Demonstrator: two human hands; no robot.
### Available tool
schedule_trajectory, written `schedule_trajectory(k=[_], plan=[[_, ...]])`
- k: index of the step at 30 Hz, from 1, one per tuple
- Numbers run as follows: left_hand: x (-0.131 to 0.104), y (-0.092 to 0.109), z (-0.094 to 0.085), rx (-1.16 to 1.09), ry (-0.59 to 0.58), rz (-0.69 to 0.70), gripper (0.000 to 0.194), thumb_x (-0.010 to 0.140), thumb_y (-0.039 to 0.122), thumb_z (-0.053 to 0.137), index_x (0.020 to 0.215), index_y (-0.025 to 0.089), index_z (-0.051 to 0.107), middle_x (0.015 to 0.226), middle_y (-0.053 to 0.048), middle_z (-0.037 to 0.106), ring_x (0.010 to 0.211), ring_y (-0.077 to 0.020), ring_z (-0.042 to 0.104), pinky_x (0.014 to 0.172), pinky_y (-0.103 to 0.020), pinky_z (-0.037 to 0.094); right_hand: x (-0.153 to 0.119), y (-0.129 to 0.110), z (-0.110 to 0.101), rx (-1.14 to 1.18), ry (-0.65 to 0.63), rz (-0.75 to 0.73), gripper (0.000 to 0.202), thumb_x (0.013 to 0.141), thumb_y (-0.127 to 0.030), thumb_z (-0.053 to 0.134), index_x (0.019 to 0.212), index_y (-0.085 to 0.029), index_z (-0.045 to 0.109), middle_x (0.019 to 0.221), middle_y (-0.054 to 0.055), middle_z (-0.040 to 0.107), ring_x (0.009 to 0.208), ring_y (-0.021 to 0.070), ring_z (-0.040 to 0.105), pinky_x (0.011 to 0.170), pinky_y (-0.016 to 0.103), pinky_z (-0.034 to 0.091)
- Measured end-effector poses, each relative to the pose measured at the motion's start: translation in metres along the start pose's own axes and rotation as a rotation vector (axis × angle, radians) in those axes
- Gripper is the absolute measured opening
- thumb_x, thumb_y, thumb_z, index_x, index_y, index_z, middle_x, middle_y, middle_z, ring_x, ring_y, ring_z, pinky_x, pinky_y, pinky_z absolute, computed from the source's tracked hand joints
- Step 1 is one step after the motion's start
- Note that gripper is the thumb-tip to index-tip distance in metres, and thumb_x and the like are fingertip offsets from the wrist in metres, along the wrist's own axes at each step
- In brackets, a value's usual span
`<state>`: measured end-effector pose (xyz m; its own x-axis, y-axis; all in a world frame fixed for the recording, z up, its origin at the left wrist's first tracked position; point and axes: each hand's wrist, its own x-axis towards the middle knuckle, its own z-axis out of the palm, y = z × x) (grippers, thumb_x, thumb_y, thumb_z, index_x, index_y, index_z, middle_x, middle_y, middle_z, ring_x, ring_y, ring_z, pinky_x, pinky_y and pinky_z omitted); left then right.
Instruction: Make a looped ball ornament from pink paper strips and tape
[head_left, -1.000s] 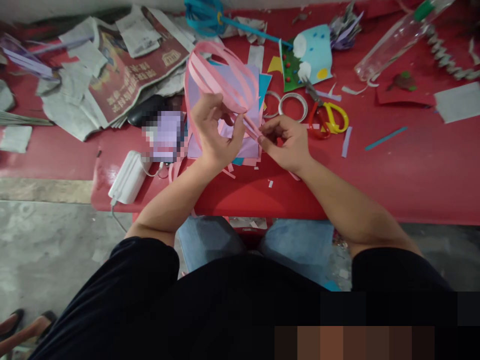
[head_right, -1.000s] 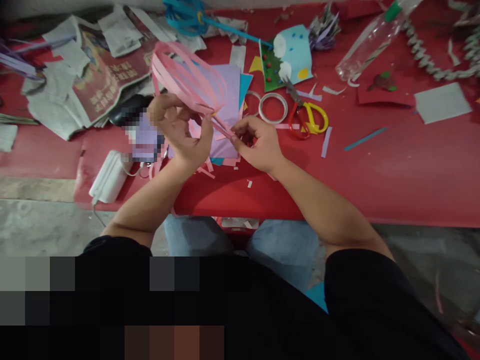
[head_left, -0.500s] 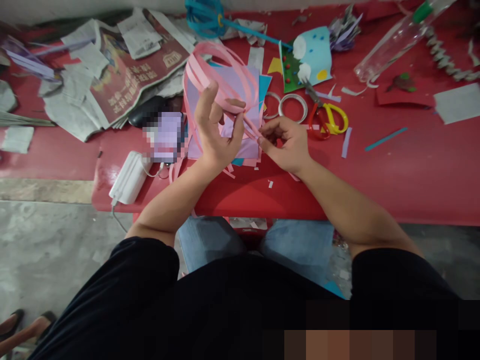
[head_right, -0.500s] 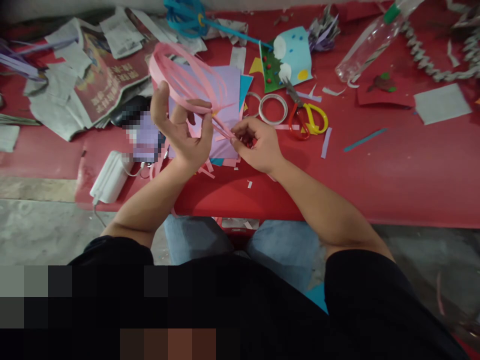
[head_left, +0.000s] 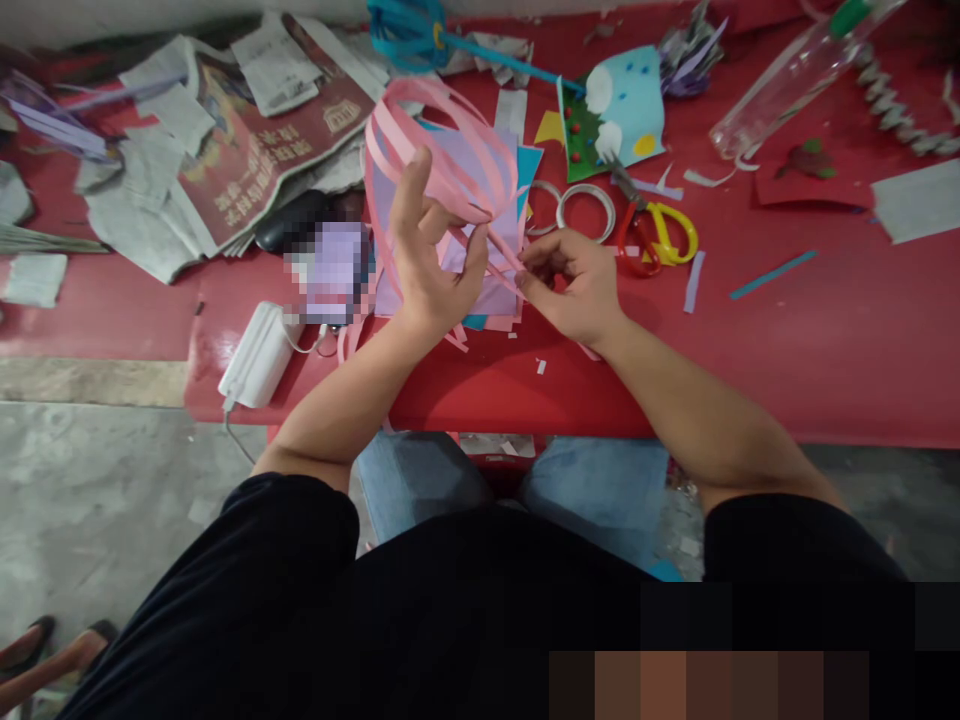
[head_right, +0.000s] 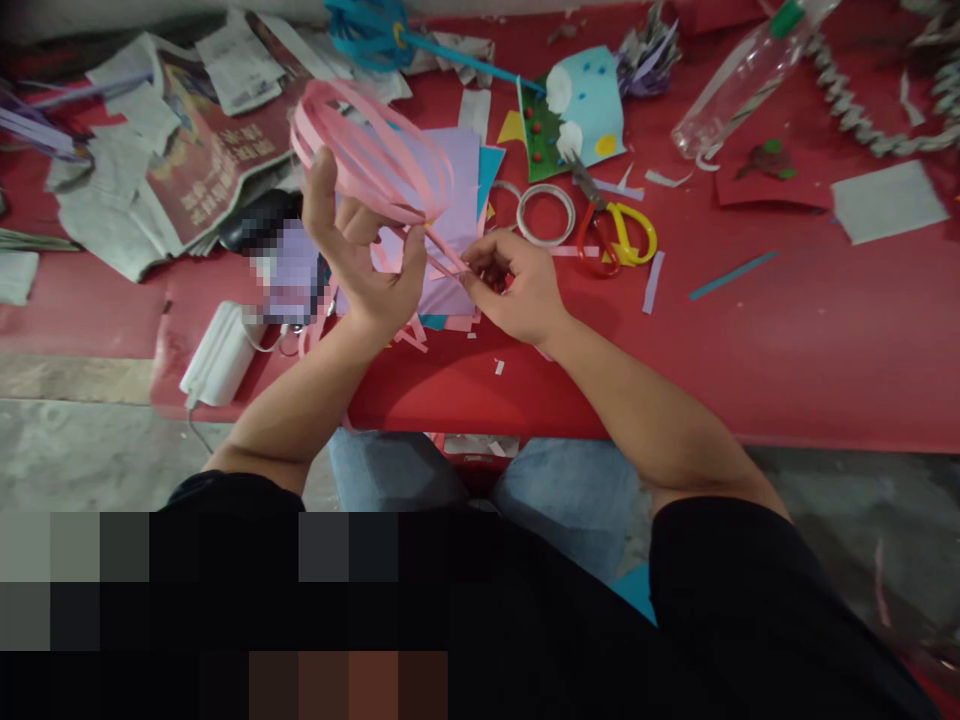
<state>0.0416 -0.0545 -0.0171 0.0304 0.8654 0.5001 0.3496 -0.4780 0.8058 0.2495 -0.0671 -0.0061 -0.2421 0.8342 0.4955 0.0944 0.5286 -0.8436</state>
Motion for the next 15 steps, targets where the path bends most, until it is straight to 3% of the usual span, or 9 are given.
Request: schedule_trajectory(k=[3, 8, 12, 15], plan=[[-0.001, 0.005, 0.003, 0.041, 0.153, -0.011, 0.101, 0.099, 0.074, 0.046, 0.167, 0.041, -0.020, 0.167, -0.018, 0.043, 0.123, -0.0318, 0.067, 0.118, -0.058, 0.051, -0.001, 0.000, 0.000, -0.015, 0.000, 0.009, 0.017, 0.090, -0.034, 0.077, 0.100, -0.024, 0.069, 0.081, -0.002, 0.069, 0.064, 0.0097, 0.061, 0.057, 0.026, 0.047], [-0.002, 0.010, 0.001, 0.016, 0.067, -0.042, 0.100, 0.100, 0.076, 0.044, 0.167, 0.042, -0.023, 0.167, -0.015, 0.043, 0.132, -0.0331, 0.063, 0.111, -0.052, 0.050, -0.002, 0.006, -0.001, -0.080, 0.005, 0.041, 0.020, 0.092, -0.039, 0.075, 0.102, -0.024, 0.067, 0.083, -0.002, 0.070, 0.065, 0.0099, 0.061, 0.057, 0.026, 0.047], [0.001, 0.013, -0.004, -0.052, 0.029, -0.090, 0.093, 0.105, 0.071, 0.042, 0.167, 0.041, -0.021, 0.165, -0.009, 0.047, 0.134, -0.0265, 0.057, 0.112, -0.046, 0.044, 0.002, 0.018, -0.009, -0.194, 0.013, 0.091, 0.017, 0.093, -0.034, 0.072, 0.105, -0.024, 0.068, 0.087, -0.001, 0.072, 0.068, 0.0118, 0.063, 0.060, 0.028, 0.050], [0.009, 0.009, -0.009, -0.091, 0.008, -0.197, 0.091, 0.107, 0.070, 0.045, 0.167, 0.043, -0.017, 0.150, -0.004, 0.060, 0.129, -0.0204, 0.056, 0.108, -0.042, 0.042, 0.009, 0.024, -0.022, -0.366, -0.044, 0.182, 0.023, 0.090, -0.028, 0.075, 0.111, -0.025, 0.067, 0.088, 0.000, 0.072, 0.072, 0.0156, 0.066, 0.068, 0.034, 0.056]])
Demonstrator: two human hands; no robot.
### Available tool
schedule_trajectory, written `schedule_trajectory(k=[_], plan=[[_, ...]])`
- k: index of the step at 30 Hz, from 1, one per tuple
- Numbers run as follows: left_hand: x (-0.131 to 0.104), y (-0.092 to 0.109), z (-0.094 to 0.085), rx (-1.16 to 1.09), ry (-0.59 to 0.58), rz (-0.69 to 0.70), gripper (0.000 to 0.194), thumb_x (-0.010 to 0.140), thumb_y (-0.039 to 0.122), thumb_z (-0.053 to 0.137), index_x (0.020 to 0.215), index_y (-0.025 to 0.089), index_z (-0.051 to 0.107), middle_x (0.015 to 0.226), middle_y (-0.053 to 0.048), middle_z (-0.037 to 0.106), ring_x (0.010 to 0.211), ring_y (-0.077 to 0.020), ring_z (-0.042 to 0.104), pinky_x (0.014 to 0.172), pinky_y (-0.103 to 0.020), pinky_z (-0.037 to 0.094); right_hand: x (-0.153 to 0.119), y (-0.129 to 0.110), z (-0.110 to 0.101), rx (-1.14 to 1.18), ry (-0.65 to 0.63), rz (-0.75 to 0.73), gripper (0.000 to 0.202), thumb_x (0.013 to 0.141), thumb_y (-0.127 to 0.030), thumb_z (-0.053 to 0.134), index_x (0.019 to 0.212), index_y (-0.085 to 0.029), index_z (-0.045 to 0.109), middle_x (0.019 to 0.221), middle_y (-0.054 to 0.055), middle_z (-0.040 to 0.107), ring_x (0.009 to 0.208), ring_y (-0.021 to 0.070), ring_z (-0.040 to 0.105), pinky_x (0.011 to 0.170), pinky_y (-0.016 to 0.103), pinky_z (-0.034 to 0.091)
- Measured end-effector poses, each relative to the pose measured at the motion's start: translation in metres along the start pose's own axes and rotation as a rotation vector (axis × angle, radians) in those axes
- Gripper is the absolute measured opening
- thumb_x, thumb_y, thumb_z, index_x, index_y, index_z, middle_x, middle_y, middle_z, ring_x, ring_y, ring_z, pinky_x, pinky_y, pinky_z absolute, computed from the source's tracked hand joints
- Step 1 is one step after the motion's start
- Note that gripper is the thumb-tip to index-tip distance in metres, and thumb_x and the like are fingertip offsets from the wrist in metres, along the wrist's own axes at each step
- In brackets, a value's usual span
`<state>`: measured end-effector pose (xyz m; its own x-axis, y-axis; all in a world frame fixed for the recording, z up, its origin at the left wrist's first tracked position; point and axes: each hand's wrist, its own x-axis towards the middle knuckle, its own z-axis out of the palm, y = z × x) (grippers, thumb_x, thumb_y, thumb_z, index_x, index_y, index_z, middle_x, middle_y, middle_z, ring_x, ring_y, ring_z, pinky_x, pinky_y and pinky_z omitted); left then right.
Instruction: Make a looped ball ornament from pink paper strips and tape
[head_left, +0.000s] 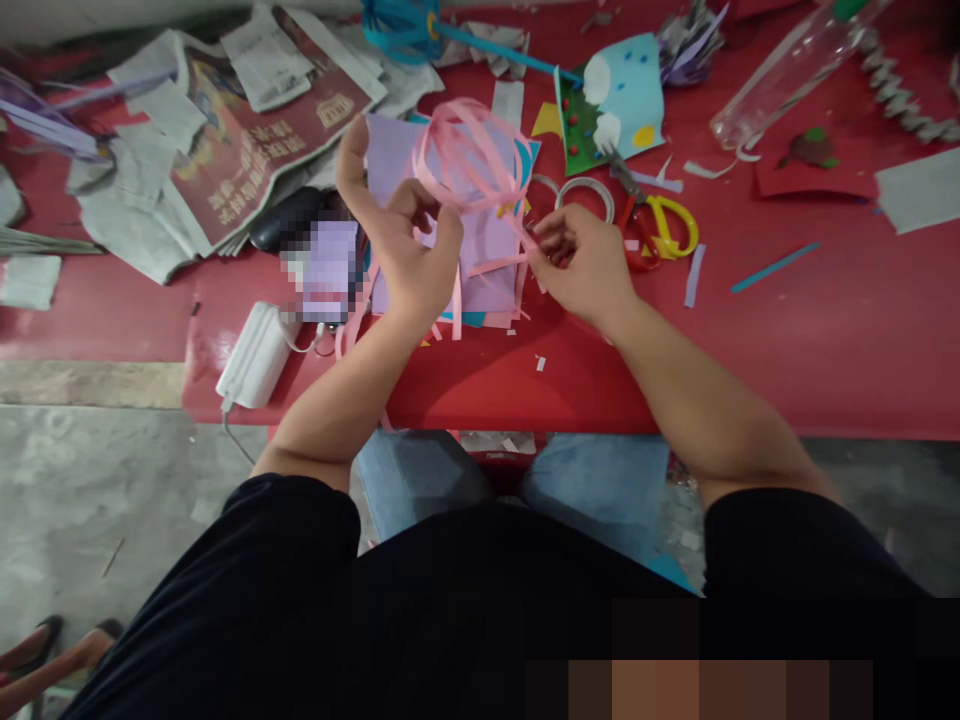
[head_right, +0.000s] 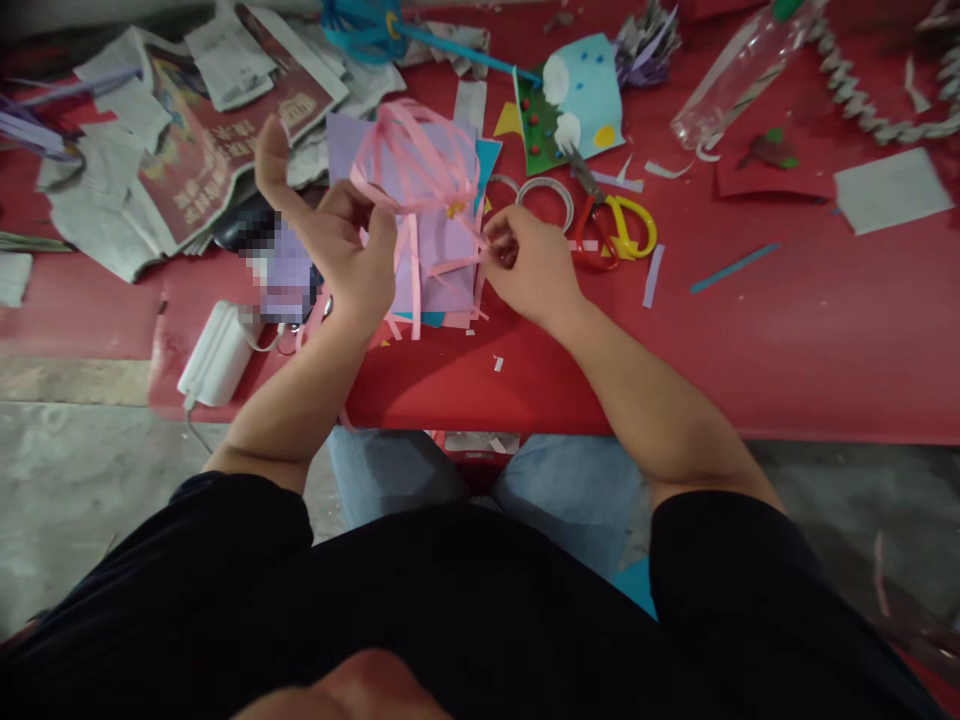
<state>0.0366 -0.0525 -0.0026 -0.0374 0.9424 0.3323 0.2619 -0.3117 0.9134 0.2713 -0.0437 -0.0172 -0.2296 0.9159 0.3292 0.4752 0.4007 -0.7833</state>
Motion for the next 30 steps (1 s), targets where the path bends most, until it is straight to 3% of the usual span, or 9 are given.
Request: schedule_trajectory(k=[2, 4, 7, 8, 11, 14, 17, 21, 30], plan=[[0.009, -0.005, -0.005, -0.058, 0.047, -0.083, 0.093, 0.104, 0.071, 0.052, 0.167, 0.046, -0.012, 0.124, -0.001, 0.069, 0.115, -0.0173, 0.059, 0.099, -0.040, 0.045, 0.005, 0.002, -0.011, -0.145, -0.082, 0.050, 0.033, 0.085, -0.021, 0.078, 0.115, -0.026, 0.067, 0.087, 0.000, 0.073, 0.075, 0.0189, 0.068, 0.074, 0.037, 0.058], [0.019, -0.010, -0.013, -0.223, 0.058, -0.182, 0.087, 0.096, 0.068, 0.066, 0.163, 0.050, 0.013, 0.097, 0.003, 0.068, 0.095, -0.0160, 0.061, 0.084, -0.037, 0.047, 0.008, 0.001, -0.024, -0.231, -0.162, 0.072, 0.038, 0.083, -0.016, 0.078, 0.119, -0.026, 0.067, 0.088, 0.000, 0.074, 0.078, 0.0204, 0.069, 0.079, 0.039, 0.058], [0.030, -0.004, -0.023, -0.598, -0.069, -0.366, 0.056, 0.082, 0.044, 0.077, 0.132, 0.044, 0.050, 0.081, 0.006, 0.063, 0.075, -0.0145, 0.061, 0.067, -0.033, 0.045, 0.012, -0.005, -0.044, -0.208, -0.231, 0.105, 0.036, 0.088, -0.017, 0.076, 0.122, -0.026, 0.065, 0.091, 0.001, 0.075, 0.081, 0.0181, 0.068, 0.082, 0.036, 0.056], [0.032, 0.002, -0.026, -0.708, -0.111, -0.423, 0.047, 0.079, 0.036, 0.076, 0.120, 0.040, 0.054, 0.080, 0.006, 0.063, 0.071, -0.0135, 0.060, 0.064, -0.031, 0.044, 0.012, -0.008, -0.050, -0.182, -0.237, 0.123, 0.035, 0.090, -0.020, 0.076, 0.122, -0.026, 0.064, 0.090, 0.001, 0.074, 0.081, 0.0170, 0.068, 0.082, 0.035, 0.055], [0.033, 0.025, -0.027, -0.900, -0.016, -0.575, 0.034, 0.077, 0.021, 0.070, 0.103, 0.032, 0.052, 0.079, 0.006, 0.062, 0.060, -0.0097, 0.053, 0.059, -0.025, 0.043, 0.014, -0.012, -0.064, -0.131, -0.254, 0.182, 0.040, 0.090, -0.027, 0.080, 0.126, -0.028, 0.062, 0.083, -0.001, 0.071, 0.076, 0.0143, 0.064, 0.079, 0.033, 0.051], [0.029, 0.041, -0.024, -0.816, 0.046, -0.544, 0.043, 0.076, 0.014, 0.064, 0.113, 0.034, 0.053, 0.076, 0.007, 0.060, 0.055, -0.0092, 0.050, 0.056, -0.022, 0.042, 0.017, -0.011, -0.073, -0.136, -0.287, 0.221, 0.047, 0.088, -0.031, 0.084, 0.130, -0.030, 0.062, 0.084, -0.002, 0.071, 0.074, 0.0133, 0.062, 0.078, 0.033, 0.049], [0.024, 0.043, -0.021, -0.770, -0.081, -0.516, 0.054, 0.077, 0.012, 0.065, 0.124, 0.037, 0.062, 0.076, 0.006, 0.063, 0.056, -0.0087, 0.052, 0.055, -0.020, 0.043, 0.019, -0.009, -0.077, -0.183, -0.136, 0.211, 0.027, 0.095, -0.042, 0.077, 0.117, -0.031, 0.066, 0.093, 0.002, 0.072, 0.079, 0.0154, 0.061, 0.079, 0.036, 0.050], [0.016, 0.038, -0.015, -0.733, -0.306, -0.553, 0.055, 0.080, 0.014, 0.072, 0.131, 0.034, 0.070, 0.073, 0.004, 0.066, 0.054, -0.0072, 0.054, 0.054, -0.020, 0.046, 0.016, -0.020, -0.072, -0.194, 0.097, 0.156, 0.025, 0.106, -0.056, 0.058, 0.104, -0.032, 0.065, 0.102, 0.007, 0.073, 0.088, 0.0212, 0.064, 0.088, 0.042, 0.056], [0.003, 0.019, 0.007, -0.504, -0.542, -0.418, 0.063, 0.079, 0.027, 0.079, 0.141, 0.027, 0.068, 0.066, 0.004, 0.061, 0.056, -0.0096, 0.058, 0.054, -0.022, 0.044, -0.015, -0.031, -0.015, -0.080, 0.111, -0.020, 0.040, 0.103, -0.066, 0.062, 0.112, -0.027, 0.062, 0.122, 0.008, 0.066, 0.104, 0.0245, 0.070, 0.091, 0.046, 0.063]])
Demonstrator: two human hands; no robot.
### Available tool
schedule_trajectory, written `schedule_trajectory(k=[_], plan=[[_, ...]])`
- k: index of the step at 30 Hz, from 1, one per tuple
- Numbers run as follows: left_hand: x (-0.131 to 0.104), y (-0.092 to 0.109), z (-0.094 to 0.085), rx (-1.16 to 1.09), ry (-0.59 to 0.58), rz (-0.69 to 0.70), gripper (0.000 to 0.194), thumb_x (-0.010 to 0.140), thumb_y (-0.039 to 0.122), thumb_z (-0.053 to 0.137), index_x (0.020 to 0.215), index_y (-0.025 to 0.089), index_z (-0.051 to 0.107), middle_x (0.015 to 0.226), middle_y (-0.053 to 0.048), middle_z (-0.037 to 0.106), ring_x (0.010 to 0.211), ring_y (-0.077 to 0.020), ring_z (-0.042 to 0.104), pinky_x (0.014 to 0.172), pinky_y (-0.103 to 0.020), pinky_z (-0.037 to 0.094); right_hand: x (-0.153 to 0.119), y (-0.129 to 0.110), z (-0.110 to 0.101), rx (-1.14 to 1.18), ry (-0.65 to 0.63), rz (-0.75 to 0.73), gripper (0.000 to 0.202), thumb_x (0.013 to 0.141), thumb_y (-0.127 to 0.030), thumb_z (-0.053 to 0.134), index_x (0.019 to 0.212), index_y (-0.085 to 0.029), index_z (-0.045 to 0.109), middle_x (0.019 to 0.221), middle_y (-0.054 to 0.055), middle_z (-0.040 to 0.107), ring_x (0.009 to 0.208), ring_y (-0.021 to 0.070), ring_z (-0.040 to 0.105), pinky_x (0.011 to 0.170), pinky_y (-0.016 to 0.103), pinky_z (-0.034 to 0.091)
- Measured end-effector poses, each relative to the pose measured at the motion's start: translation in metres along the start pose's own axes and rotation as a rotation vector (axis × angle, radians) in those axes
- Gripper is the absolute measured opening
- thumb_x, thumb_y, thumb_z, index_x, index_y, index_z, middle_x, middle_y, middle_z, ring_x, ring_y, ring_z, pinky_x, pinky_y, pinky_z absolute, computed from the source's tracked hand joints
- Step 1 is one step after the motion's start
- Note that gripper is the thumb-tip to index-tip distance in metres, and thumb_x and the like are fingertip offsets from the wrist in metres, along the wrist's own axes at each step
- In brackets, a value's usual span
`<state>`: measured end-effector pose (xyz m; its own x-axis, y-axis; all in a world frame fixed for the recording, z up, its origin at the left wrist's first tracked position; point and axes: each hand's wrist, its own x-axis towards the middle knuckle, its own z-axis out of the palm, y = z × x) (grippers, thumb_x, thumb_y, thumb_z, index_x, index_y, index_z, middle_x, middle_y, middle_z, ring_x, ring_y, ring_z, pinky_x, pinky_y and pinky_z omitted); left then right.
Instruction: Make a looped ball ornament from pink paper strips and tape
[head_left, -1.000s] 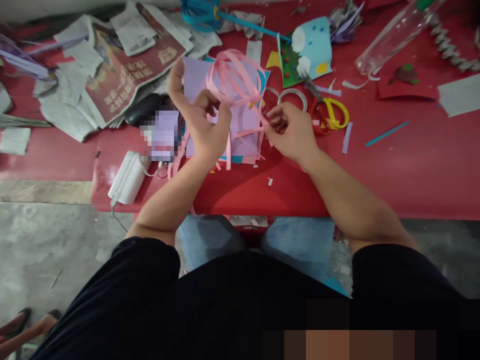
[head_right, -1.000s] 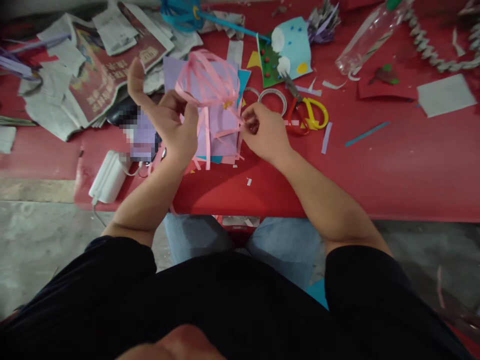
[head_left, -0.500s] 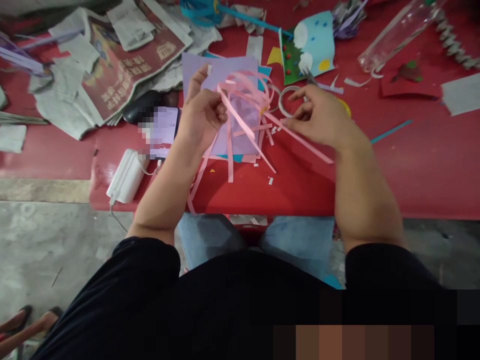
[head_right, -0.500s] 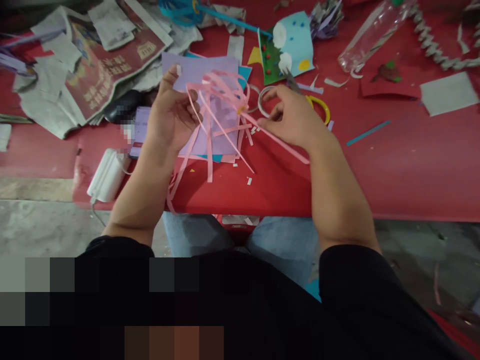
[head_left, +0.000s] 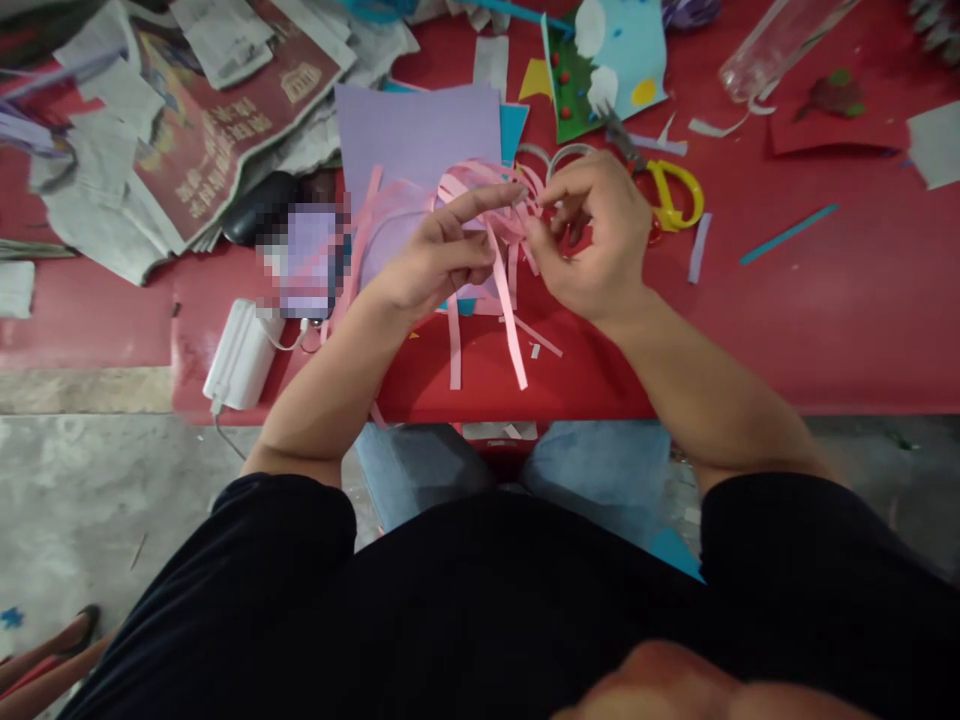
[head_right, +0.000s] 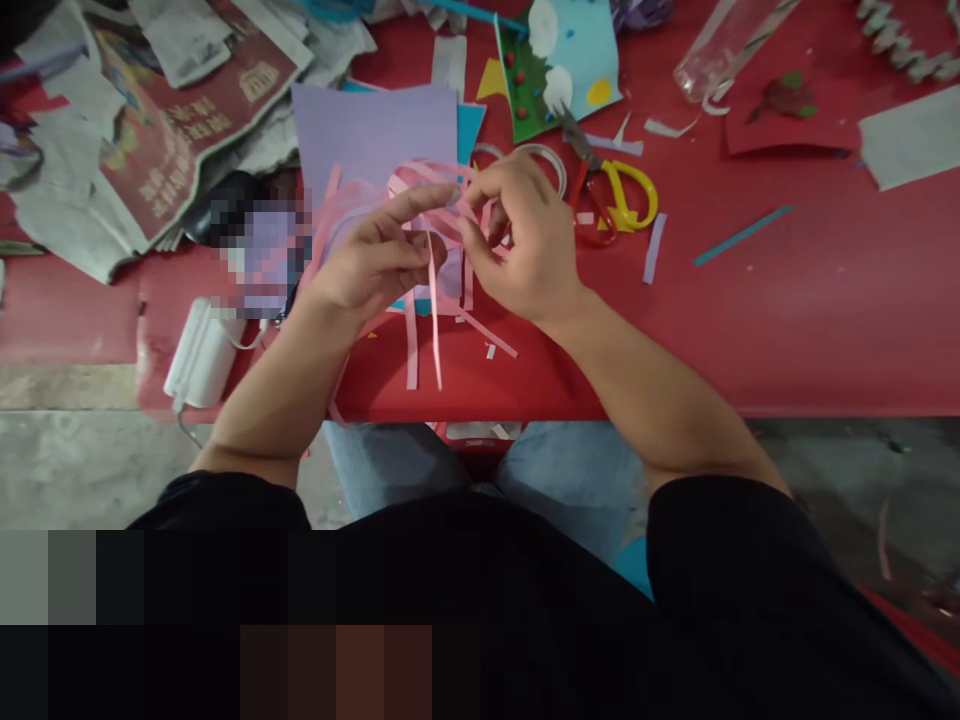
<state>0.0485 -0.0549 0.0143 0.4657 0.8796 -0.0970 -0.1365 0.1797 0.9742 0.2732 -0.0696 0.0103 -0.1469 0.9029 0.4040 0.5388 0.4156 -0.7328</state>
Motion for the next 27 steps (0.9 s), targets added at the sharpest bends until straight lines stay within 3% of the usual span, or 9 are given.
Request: schedule_trajectory(k=[9, 16, 22, 27], plan=[[-0.001, -0.006, 0.008, 0.097, -0.011, 0.032, 0.063, 0.075, 0.016, 0.074, 0.138, 0.026, 0.070, 0.064, 0.003, 0.061, 0.057, -0.0113, 0.055, 0.057, -0.027, 0.047, -0.002, 0.007, 0.011, 0.011, -0.004, 0.066, 0.044, 0.102, -0.068, 0.064, 0.115, -0.028, 0.056, 0.118, 0.005, 0.066, 0.103, 0.0241, 0.071, 0.091, 0.044, 0.064], [-0.001, -0.009, 0.012, 0.159, 0.017, 0.089, 0.066, 0.071, 0.009, 0.074, 0.134, 0.027, 0.073, 0.095, -0.002, 0.077, 0.060, -0.0083, 0.056, 0.055, -0.025, 0.042, -0.002, 0.015, 0.017, 0.002, 0.017, 0.031, 0.047, 0.103, -0.072, 0.060, 0.115, -0.027, 0.051, 0.121, 0.005, 0.066, 0.092, 0.0201, 0.070, 0.081, 0.040, 0.060], [0.000, -0.010, 0.010, 0.130, -0.007, 0.066, 0.069, 0.070, 0.009, 0.075, 0.137, 0.027, 0.072, 0.100, -0.002, 0.078, 0.060, -0.0087, 0.057, 0.056, -0.027, 0.044, -0.003, 0.013, 0.014, -0.006, 0.009, 0.058, 0.034, 0.106, -0.059, 0.062, 0.114, -0.030, 0.046, 0.121, 0.003, 0.070, 0.075, 0.0140, 0.057, 0.083, 0.039, 0.057], [-0.001, -0.014, 0.010, 0.080, -0.056, 0.062, 0.080, 0.072, 0.012, 0.075, 0.148, 0.033, 0.065, 0.099, 0.000, 0.079, 0.062, -0.0100, 0.059, 0.057, -0.028, 0.047, -0.002, 0.012, 0.014, -0.010, 0.085, 0.025, 0.036, 0.107, -0.061, 0.058, 0.107, -0.029, 0.041, 0.117, 0.001, 0.071, 0.065, 0.0120, 0.048, 0.076, 0.038, 0.057]])
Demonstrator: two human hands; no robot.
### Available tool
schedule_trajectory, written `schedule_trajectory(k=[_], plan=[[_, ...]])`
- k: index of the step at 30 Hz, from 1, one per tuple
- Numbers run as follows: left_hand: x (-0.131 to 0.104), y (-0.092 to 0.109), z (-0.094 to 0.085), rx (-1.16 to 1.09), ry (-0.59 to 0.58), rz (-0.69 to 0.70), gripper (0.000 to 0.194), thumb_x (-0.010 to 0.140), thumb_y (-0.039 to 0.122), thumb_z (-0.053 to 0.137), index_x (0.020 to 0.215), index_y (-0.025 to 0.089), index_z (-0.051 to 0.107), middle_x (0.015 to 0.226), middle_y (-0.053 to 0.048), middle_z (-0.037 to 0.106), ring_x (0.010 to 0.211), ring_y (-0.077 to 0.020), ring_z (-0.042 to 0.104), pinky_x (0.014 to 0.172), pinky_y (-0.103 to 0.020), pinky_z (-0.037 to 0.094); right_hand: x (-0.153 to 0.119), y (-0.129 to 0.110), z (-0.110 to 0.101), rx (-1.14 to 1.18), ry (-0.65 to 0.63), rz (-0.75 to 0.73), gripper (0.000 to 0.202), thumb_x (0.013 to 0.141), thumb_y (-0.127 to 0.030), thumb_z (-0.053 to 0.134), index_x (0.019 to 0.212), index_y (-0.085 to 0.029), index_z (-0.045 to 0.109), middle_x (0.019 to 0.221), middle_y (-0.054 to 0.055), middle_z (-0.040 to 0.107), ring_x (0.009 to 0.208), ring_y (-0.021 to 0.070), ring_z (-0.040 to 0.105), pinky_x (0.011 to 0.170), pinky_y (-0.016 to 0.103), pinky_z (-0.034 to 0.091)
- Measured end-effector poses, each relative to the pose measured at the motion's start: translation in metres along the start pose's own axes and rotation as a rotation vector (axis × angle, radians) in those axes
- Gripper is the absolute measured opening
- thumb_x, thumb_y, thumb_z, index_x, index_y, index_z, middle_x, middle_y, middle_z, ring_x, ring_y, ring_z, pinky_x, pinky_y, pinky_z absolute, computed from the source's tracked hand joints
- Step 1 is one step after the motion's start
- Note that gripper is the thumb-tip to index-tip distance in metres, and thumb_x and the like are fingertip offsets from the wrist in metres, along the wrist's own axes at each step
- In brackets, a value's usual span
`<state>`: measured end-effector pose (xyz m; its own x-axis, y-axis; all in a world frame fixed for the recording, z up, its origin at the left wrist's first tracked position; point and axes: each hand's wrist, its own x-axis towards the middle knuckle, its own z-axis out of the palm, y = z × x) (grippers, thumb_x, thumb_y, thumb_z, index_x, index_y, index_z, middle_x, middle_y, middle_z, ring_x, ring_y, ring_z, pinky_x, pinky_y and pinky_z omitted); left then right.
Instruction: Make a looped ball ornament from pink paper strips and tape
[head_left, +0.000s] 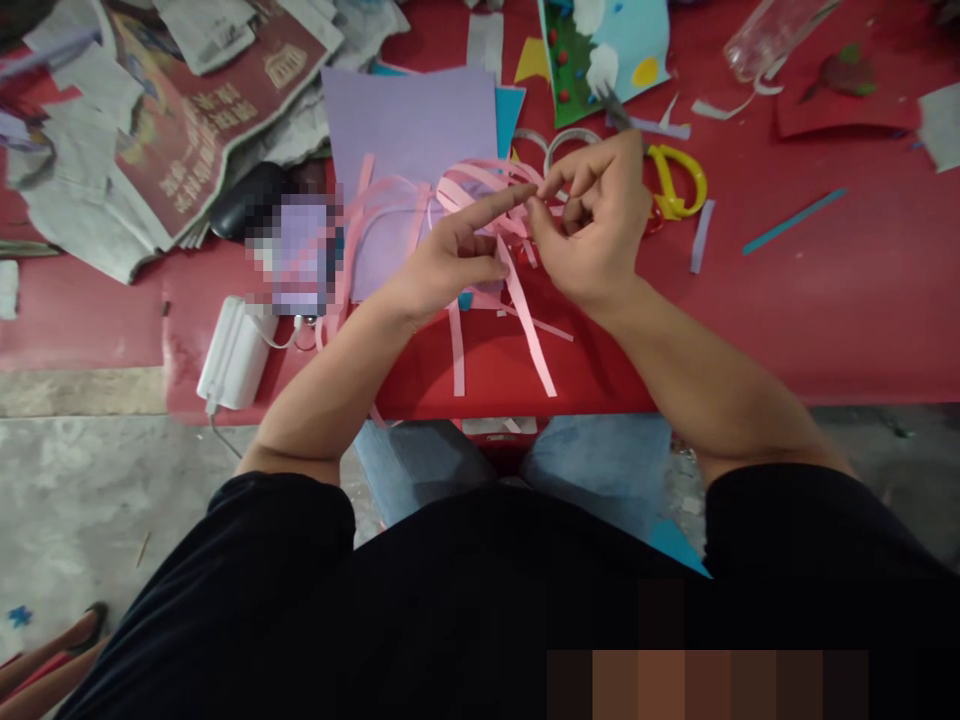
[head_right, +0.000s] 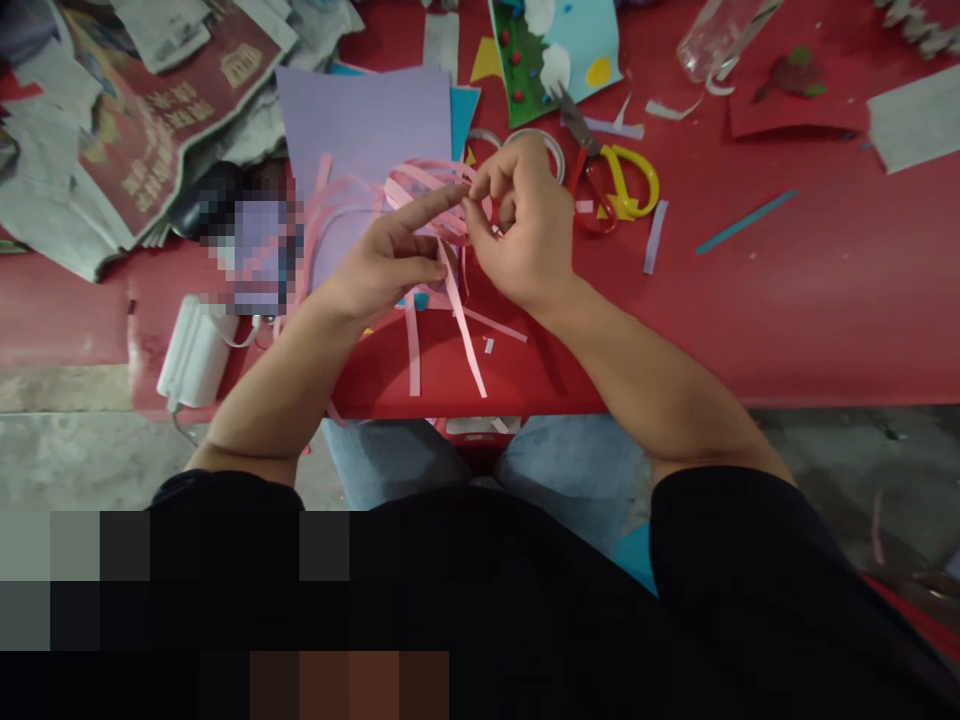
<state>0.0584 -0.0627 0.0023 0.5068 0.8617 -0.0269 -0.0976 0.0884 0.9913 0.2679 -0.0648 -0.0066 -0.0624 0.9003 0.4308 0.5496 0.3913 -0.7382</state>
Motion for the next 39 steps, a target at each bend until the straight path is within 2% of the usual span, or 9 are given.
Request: schedule_trajectory(k=[5, 10, 15, 19, 23, 28, 32, 39], plan=[[-0.001, 0.002, 0.004, -0.042, -0.024, -0.005, 0.084, 0.070, 0.012, 0.075, 0.151, 0.034, 0.064, 0.113, -0.002, 0.080, 0.061, -0.0078, 0.058, 0.054, -0.027, 0.046, 0.001, 0.001, 0.000, -0.002, 0.003, 0.050, 0.035, 0.107, -0.062, 0.059, 0.112, -0.030, 0.044, 0.118, 0.003, 0.069, 0.074, 0.0151, 0.061, 0.075, 0.040, 0.060], [-0.001, 0.006, 0.004, 0.039, 0.016, -0.012, 0.075, 0.074, 0.017, 0.075, 0.147, 0.033, 0.066, 0.103, -0.002, 0.080, 0.059, -0.0093, 0.060, 0.051, -0.027, 0.044, 0.002, 0.005, 0.001, 0.101, -0.027, 0.060, 0.039, 0.104, -0.062, 0.063, 0.117, -0.029, 0.046, 0.121, 0.005, 0.066, 0.087, 0.0185, 0.070, 0.080, 0.041, 0.062], [0.001, 0.001, -0.001, 0.029, 0.014, -0.015, 0.075, 0.075, 0.017, 0.078, 0.147, 0.035, 0.067, 0.098, -0.001, 0.079, 0.059, -0.0095, 0.059, 0.052, -0.027, 0.044, 0.004, 0.008, 0.002, 0.032, -0.062, 0.039, 0.045, 0.102, -0.068, 0.064, 0.117, -0.028, 0.050, 0.119, 0.006, 0.067, 0.091, 0.0194, 0.071, 0.075, 0.037, 0.063], [0.000, 0.000, 0.001, 0.017, 0.001, -0.036, 0.075, 0.077, 0.018, 0.079, 0.149, 0.033, 0.064, 0.084, 0.001, 0.076, 0.061, -0.0116, 0.060, 0.056, -0.029, 0.047, 0.005, 0.009, 0.002, -0.014, -0.043, 0.010, 0.043, 0.103, -0.068, 0.063, 0.115, -0.028, 0.052, 0.116, 0.006, 0.067, 0.089, 0.0188, 0.071, 0.072, 0.036, 0.062], [-0.002, 0.004, 0.005, 0.032, 0.012, -0.048, 0.075, 0.078, 0.017, 0.076, 0.150, 0.031, 0.063, 0.093, -0.001, 0.079, 0.064, -0.0106, 0.060, 0.059, -0.029, 0.048, 0.004, 0.009, 0.001, -0.039, -0.045, 0.006, 0.039, 0.102, -0.062, 0.067, 0.110, -0.027, 0.052, 0.113, 0.005, 0.068, 0.081, 0.0164, 0.068, 0.074, 0.036, 0.062], [-0.001, 0.002, 0.002, 0.007, -0.013, -0.026, 0.076, 0.076, 0.018, 0.076, 0.150, 0.030, 0.063, 0.085, 0.000, 0.077, 0.063, -0.0120, 0.061, 0.059, -0.031, 0.048, 0.004, 0.007, 0.003, -0.034, -0.034, 0.018, 0.044, 0.100, -0.066, 0.068, 0.112, -0.028, 0.051, 0.114, 0.005, 0.069, 0.083, 0.0183, 0.068, 0.073, 0.038, 0.062], [0.000, -0.001, 0.000, 0.015, -0.022, -0.020, 0.078, 0.079, 0.020, 0.077, 0.154, 0.031, 0.059, 0.097, -0.002, 0.081, 0.069, -0.0139, 0.066, 0.064, -0.033, 0.051, 0.004, 0.008, 0.003, -0.011, -0.019, 0.014, 0.043, 0.101, -0.067, 0.065, 0.115, -0.029, 0.051, 0.118, 0.007, 0.067, 0.088, 0.0201, 0.070, 0.073, 0.040, 0.062], [0.000, 0.001, 0.000, 0.024, -0.043, 0.020, 0.076, 0.080, 0.015, 0.074, 0.154, 0.029, 0.059, 0.122, -0.005, 0.080, 0.067, -0.0096, 0.063, 0.060, -0.029, 0.048, 0.003, 0.018, 0.007, 0.034, 0.005, -0.049, 0.043, 0.104, -0.067, 0.062, 0.109, -0.026, 0.048, 0.116, 0.005, 0.066, 0.087, 0.0177, 0.071, 0.079, 0.040, 0.065]])
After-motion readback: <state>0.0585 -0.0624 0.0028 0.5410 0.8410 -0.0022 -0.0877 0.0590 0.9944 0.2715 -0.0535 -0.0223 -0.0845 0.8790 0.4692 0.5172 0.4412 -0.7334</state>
